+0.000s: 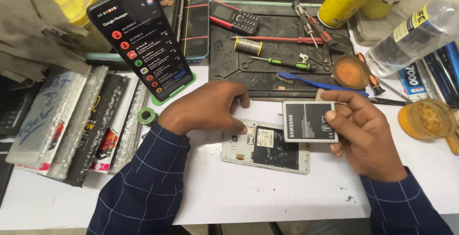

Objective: The person reassembles a smartphone by placing the battery and back cover, then cleans and disassembles a feature phone using a toothbrush and a precision screwdriver. The person uses tools to remove screws and separate the back cover.

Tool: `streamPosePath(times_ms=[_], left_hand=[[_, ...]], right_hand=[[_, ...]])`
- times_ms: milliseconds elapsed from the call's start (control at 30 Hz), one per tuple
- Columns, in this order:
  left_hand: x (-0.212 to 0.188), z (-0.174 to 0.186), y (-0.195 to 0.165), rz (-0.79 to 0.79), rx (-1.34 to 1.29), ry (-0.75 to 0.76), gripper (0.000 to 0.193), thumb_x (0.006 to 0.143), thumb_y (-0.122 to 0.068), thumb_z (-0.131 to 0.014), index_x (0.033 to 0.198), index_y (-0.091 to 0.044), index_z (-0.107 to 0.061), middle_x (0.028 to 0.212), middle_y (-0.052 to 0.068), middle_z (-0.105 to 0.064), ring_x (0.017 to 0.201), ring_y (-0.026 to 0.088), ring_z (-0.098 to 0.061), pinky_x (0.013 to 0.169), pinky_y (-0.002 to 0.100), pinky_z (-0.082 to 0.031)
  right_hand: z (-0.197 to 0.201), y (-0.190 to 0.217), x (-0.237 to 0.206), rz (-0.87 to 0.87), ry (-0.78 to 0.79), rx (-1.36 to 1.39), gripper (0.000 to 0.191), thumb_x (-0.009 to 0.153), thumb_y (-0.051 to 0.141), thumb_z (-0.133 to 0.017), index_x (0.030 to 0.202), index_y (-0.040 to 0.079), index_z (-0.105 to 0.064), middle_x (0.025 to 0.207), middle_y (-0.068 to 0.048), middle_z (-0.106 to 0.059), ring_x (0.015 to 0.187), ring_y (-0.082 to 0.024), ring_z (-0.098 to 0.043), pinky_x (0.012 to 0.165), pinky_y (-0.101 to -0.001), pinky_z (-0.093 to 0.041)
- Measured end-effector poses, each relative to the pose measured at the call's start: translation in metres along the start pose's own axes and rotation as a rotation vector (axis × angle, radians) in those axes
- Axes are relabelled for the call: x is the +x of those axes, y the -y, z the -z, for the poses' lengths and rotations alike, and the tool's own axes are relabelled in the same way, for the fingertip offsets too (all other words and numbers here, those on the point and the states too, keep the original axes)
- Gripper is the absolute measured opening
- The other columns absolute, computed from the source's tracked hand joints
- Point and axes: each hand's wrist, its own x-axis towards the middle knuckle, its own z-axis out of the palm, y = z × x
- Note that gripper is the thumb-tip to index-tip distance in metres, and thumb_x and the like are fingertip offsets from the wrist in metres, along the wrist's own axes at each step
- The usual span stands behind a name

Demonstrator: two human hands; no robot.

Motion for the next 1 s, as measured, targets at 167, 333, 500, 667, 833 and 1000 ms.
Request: streamPosePath(times_ms=[167,333,500,667,833,1000], left_hand=[[0.0,-0.001,0.001,-0.044,0.019,0.0,0.046,0.059,-0.025,-0.086,0.097,-0.005,-0.071,0.08,0.01,-0.07,0.076,0.025,-0.071,0.067,0.036,-0.054],[0.001,-0.002,0.003,-0.021,0.032,0.022,0.042,0.059,-0.024,-0.085,0.094,-0.005,-0.072,0.079,0.009,-0.071,0.075,0.024,-0.071,0.066,0.036,-0.054],[0.003,-0.005,0.006,-0.037,0.037,0.028,0.036,0.06,-0.023,-0.085,0.089,-0.005,-0.073,0.078,0.009,-0.072,0.074,0.024,-0.072,0.065,0.036,-0.055],[0.004,-0.008,0.013,-0.1,0.052,-0.011,0.032,0.06,-0.024,-0.086,0.083,-0.005,-0.073,0.079,0.01,-0.074,0.076,0.025,-0.072,0.067,0.036,-0.055],[0.005,-0.008,0.015,-0.096,0.049,0.005,0.03,0.061,-0.024,-0.086,0.08,-0.005,-0.073,0.08,0.01,-0.074,0.076,0.025,-0.072,0.067,0.036,-0.056],[0.005,-0.007,0.015,-0.06,0.033,0.027,0.03,0.062,-0.024,-0.086,0.081,-0.005,-0.072,0.08,0.01,-0.074,0.076,0.024,-0.073,0.067,0.036,-0.056]], right_hand=[[-0.012,0.001,-0.015,-0.085,-0.044,-0.244,0.037,0.092,0.005,-0.065,0.128,-0.002,-0.062,0.077,-0.006,-0.063,0.049,-0.008,-0.052,0.043,-0.024,-0.043],[-0.009,-0.005,-0.024,-0.111,0.036,-0.302,0.037,0.096,0.004,-0.065,0.132,-0.003,-0.061,0.083,-0.007,-0.071,0.051,-0.009,-0.055,0.043,-0.0256,-0.047],[-0.002,-0.013,-0.031,-0.124,0.042,-0.363,0.039,0.097,0.005,-0.068,0.135,-0.003,-0.063,0.076,-0.007,-0.063,0.052,-0.011,-0.059,0.043,-0.0269,-0.049],[-0.004,-0.021,-0.03,-0.136,0.022,-0.382,0.04,0.096,0.005,-0.069,0.135,-0.003,-0.063,0.077,-0.008,-0.066,0.053,-0.012,-0.06,0.043,-0.0279,-0.05],[-0.014,-0.03,-0.022,-0.19,0.086,-0.36,0.045,0.096,0.006,-0.07,0.138,0.0,-0.056,0.074,-0.009,-0.064,0.054,-0.013,-0.061,0.046,-0.0289,-0.051],[-0.009,-0.029,-0.02,-0.33,0.186,-0.472,0.067,0.088,0.004,-0.078,0.148,0.007,-0.049,0.078,-0.009,-0.061,0.067,-0.016,-0.061,0.057,-0.0317,-0.055]])
